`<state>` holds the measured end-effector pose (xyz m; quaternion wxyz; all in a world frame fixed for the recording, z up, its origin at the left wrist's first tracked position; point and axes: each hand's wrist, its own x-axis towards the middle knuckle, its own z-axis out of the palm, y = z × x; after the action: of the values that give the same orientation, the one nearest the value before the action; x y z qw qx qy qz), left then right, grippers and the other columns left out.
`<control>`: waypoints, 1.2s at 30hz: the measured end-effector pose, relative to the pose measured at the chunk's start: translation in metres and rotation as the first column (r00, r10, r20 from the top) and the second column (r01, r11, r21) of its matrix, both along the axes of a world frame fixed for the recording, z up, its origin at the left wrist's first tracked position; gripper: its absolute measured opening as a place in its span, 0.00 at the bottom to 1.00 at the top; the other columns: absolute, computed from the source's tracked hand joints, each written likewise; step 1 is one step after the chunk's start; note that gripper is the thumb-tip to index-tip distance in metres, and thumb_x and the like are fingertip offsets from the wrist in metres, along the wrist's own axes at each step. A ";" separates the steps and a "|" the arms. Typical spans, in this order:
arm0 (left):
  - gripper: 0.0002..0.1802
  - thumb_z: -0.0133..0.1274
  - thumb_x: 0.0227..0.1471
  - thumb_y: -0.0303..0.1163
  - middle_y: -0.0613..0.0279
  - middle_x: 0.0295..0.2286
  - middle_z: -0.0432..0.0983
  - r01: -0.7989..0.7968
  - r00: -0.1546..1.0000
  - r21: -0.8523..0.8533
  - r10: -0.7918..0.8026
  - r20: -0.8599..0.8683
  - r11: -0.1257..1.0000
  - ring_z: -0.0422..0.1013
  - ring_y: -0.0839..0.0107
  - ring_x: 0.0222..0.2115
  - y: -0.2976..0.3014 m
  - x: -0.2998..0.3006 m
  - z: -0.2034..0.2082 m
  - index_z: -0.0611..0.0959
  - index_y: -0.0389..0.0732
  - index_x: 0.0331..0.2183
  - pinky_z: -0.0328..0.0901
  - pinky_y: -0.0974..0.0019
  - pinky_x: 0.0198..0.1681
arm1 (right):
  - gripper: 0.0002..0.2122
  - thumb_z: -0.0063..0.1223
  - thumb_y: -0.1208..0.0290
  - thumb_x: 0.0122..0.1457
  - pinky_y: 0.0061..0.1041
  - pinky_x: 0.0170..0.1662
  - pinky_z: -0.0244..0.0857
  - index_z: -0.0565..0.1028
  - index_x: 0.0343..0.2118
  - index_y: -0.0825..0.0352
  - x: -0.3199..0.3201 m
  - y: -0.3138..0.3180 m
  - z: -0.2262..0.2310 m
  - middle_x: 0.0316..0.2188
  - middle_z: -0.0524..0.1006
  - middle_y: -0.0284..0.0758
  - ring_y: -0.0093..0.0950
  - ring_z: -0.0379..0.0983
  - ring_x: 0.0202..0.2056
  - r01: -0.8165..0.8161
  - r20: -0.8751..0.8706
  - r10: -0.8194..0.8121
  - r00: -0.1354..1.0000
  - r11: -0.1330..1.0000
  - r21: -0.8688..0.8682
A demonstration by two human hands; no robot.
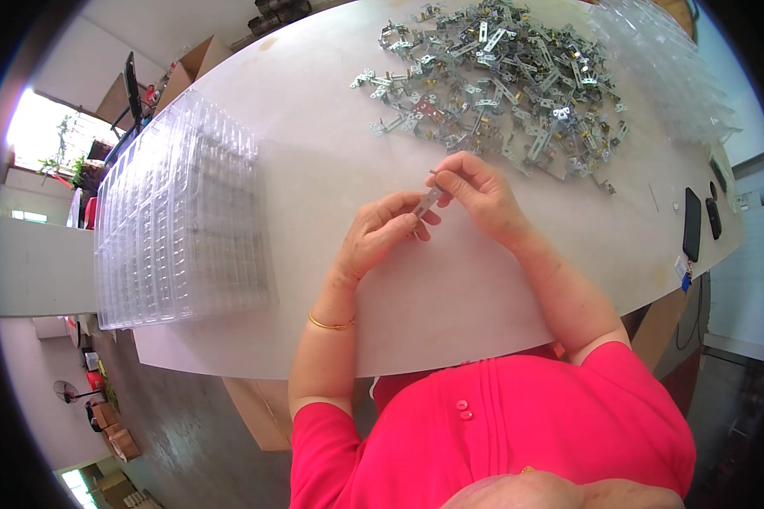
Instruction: The person assembles metal components by inserting small pins into metal brackets by hand and placing them into a plastic tray.
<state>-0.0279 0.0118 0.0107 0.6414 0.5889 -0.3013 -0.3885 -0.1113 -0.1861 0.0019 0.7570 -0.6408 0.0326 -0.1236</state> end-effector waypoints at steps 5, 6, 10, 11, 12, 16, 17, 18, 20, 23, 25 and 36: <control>0.21 0.52 0.61 0.32 0.53 0.41 0.80 0.028 0.994 -0.042 -0.032 -0.104 0.999 0.76 0.70 0.35 -0.004 -0.002 -0.002 0.74 0.34 0.53 0.69 0.67 0.41 | 0.04 0.56 0.71 0.64 0.19 0.36 0.69 0.77 0.38 0.65 0.003 0.002 -0.011 0.31 0.78 0.27 0.17 0.72 0.31 0.182 0.089 -0.173 0.981 0.979 -0.098; 0.22 0.53 0.61 0.32 0.53 0.41 0.79 -0.011 0.992 -0.059 0.004 -0.122 0.998 0.76 0.70 0.35 -0.003 -0.001 -0.005 0.73 0.35 0.54 0.69 0.67 0.40 | 0.04 0.56 0.72 0.63 0.19 0.36 0.68 0.77 0.39 0.65 0.004 0.004 -0.011 0.31 0.78 0.27 0.17 0.72 0.32 0.308 0.185 -0.274 0.944 0.932 -0.193; 0.22 0.54 0.60 0.29 0.53 0.41 0.79 -0.113 0.986 -0.156 0.093 -0.135 0.981 0.76 0.69 0.34 -0.003 0.005 -0.011 0.72 0.36 0.54 0.69 0.67 0.39 | 0.05 0.58 0.73 0.62 0.21 0.34 0.68 0.78 0.40 0.64 -0.004 0.003 -0.001 0.31 0.79 0.29 0.18 0.73 0.31 0.337 0.224 -0.267 0.937 0.860 -0.384; 0.22 0.55 0.59 0.28 0.54 0.40 0.79 -0.163 0.980 -0.163 0.141 -0.138 0.973 0.75 0.69 0.33 -0.001 0.006 -0.012 0.72 0.36 0.54 0.69 0.66 0.38 | 0.05 0.58 0.74 0.61 0.22 0.34 0.68 0.79 0.40 0.65 -0.004 0.007 0.001 0.31 0.79 0.32 0.21 0.74 0.31 0.309 0.249 -0.217 0.944 0.846 -0.434; 0.22 0.55 0.59 0.28 0.54 0.40 0.79 -0.211 0.972 -0.171 0.188 -0.143 0.962 0.75 0.70 0.33 -0.001 0.007 -0.013 0.71 0.37 0.54 0.69 0.66 0.38 | 0.05 0.57 0.75 0.61 0.24 0.33 0.69 0.79 0.40 0.65 -0.005 0.011 0.003 0.31 0.79 0.34 0.24 0.75 0.31 0.284 0.269 -0.168 0.948 0.827 -0.485; 0.24 0.59 0.56 0.27 0.57 0.38 0.79 -0.221 0.968 -0.186 0.192 -0.160 0.957 0.74 0.72 0.34 -0.001 0.009 -0.014 0.72 0.37 0.53 0.70 0.68 0.39 | 0.06 0.57 0.77 0.59 0.28 0.33 0.70 0.79 0.40 0.65 -0.007 0.020 0.008 0.31 0.79 0.38 0.33 0.77 0.31 0.278 0.276 -0.144 0.950 0.795 -0.539; 0.23 0.58 0.56 0.26 0.57 0.38 0.78 -0.226 0.971 -0.163 0.208 -0.121 0.960 0.74 0.72 0.33 -0.004 0.007 -0.013 0.72 0.37 0.53 0.69 0.68 0.38 | 0.06 0.57 0.78 0.58 0.29 0.32 0.70 0.78 0.38 0.66 -0.008 0.019 0.008 0.30 0.79 0.39 0.35 0.77 0.30 0.290 0.286 -0.144 0.947 0.764 -0.576; 0.23 0.57 0.57 0.24 0.57 0.38 0.78 -0.234 0.971 -0.139 0.225 -0.081 0.962 0.73 0.72 0.33 -0.005 0.006 -0.012 0.71 0.38 0.53 0.69 0.69 0.37 | 0.05 0.56 0.79 0.57 0.31 0.32 0.70 0.78 0.37 0.66 -0.008 0.019 0.007 0.30 0.79 0.40 0.37 0.77 0.30 0.300 0.295 -0.141 0.945 0.733 -0.611; 0.23 0.58 0.56 0.23 0.58 0.37 0.78 -0.229 0.973 -0.147 0.222 -0.066 0.962 0.73 0.73 0.33 -0.005 0.006 -0.012 0.71 0.38 0.53 0.69 0.70 0.38 | 0.04 0.56 0.78 0.57 0.32 0.32 0.69 0.77 0.36 0.66 -0.008 0.021 0.009 0.29 0.78 0.40 0.38 0.76 0.29 0.308 0.291 -0.153 0.944 0.721 -0.620; 0.24 0.59 0.55 0.21 0.60 0.37 0.77 -0.226 0.974 -0.182 0.219 -0.062 0.957 0.72 0.75 0.34 -0.007 0.005 -0.017 0.72 0.39 0.53 0.69 0.71 0.38 | 0.03 0.56 0.78 0.57 0.34 0.31 0.68 0.76 0.33 0.66 -0.009 0.021 0.007 0.27 0.77 0.40 0.40 0.75 0.28 0.293 0.311 -0.096 0.945 0.667 -0.685; 0.25 0.59 0.54 0.21 0.61 0.37 0.77 -0.226 0.974 -0.207 0.218 -0.064 0.952 0.72 0.76 0.34 -0.007 0.005 -0.018 0.72 0.39 0.53 0.69 0.72 0.39 | 0.02 0.55 0.78 0.57 0.35 0.30 0.68 0.75 0.33 0.66 -0.010 0.022 0.004 0.26 0.77 0.40 0.41 0.74 0.28 0.280 0.336 -0.028 0.941 0.622 -0.731; 0.25 0.59 0.54 0.23 0.60 0.37 0.76 -0.257 0.966 -0.122 0.254 -0.041 0.959 0.72 0.75 0.34 -0.003 0.004 -0.016 0.72 0.37 0.53 0.69 0.71 0.39 | 0.01 0.55 0.76 0.58 0.33 0.31 0.67 0.75 0.32 0.66 -0.010 0.017 0.006 0.25 0.76 0.41 0.40 0.74 0.27 0.161 0.151 -0.078 0.985 0.710 -0.686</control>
<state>-0.0236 0.0092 -0.0048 0.7259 0.5763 -0.2385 -0.2899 -0.1216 -0.1692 0.0076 0.4519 -0.8666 -0.0168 -0.2108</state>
